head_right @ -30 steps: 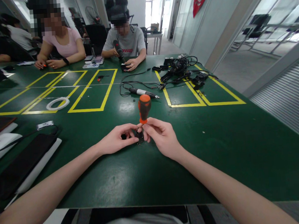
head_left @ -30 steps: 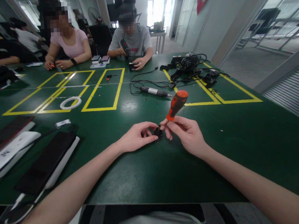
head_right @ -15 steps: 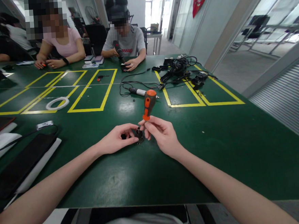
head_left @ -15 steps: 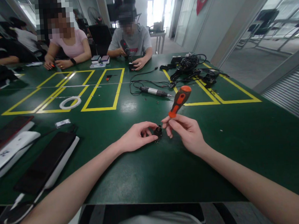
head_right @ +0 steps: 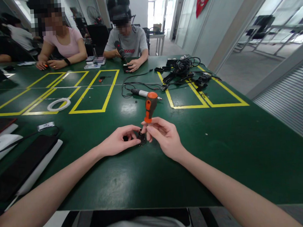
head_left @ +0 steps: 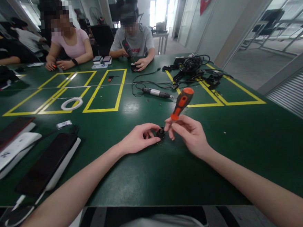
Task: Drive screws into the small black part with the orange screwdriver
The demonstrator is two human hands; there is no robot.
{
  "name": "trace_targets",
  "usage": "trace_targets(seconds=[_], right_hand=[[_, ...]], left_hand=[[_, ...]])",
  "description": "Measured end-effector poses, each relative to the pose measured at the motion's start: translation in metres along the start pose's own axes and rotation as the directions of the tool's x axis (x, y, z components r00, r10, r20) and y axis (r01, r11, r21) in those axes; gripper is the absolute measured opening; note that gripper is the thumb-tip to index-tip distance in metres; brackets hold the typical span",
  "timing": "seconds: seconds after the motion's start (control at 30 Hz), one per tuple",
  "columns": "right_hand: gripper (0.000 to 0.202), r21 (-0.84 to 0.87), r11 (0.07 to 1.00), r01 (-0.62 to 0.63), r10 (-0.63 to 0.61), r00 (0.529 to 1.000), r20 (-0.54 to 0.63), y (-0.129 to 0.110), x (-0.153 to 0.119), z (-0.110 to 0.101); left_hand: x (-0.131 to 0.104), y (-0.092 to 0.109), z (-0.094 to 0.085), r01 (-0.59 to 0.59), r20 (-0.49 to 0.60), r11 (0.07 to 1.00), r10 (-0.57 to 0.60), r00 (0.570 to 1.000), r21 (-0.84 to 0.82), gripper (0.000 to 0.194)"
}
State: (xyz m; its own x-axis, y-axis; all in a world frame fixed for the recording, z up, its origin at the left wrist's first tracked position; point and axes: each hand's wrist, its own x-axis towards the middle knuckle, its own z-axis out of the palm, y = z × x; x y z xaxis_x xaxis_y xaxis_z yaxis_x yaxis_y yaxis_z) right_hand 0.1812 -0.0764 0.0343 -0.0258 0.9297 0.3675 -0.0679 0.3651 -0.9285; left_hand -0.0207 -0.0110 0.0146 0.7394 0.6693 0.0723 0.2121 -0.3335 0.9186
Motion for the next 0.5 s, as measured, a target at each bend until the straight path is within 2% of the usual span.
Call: trace_targets(seconds=[0.13, 0.33, 0.5], right_hand=[[0.025, 0.051, 0.999, 0.001, 0.003, 0.998, -0.062, 0.0037, -0.0010, 0.0007], [0.021, -0.108, 0.993, 0.043, -0.055, 0.992, -0.111, 0.0013, 0.0002, -0.0011], [0.019, -0.141, 0.989, -0.037, 0.014, 0.986, -0.166, -0.0012, 0.0000, -0.0017]], left_hand=[[0.0000, -0.0016, 0.0004, -0.008, -0.018, 1.000, 0.008, 1.000, 0.004, 0.038], [0.0002, -0.0010, 0.0005, -0.012, -0.010, 1.000, 0.012, 1.000, 0.002, 0.036], [0.0000, 0.0004, 0.0002, -0.001, -0.009, 1.000, 0.001, 1.000, 0.012, 0.035]])
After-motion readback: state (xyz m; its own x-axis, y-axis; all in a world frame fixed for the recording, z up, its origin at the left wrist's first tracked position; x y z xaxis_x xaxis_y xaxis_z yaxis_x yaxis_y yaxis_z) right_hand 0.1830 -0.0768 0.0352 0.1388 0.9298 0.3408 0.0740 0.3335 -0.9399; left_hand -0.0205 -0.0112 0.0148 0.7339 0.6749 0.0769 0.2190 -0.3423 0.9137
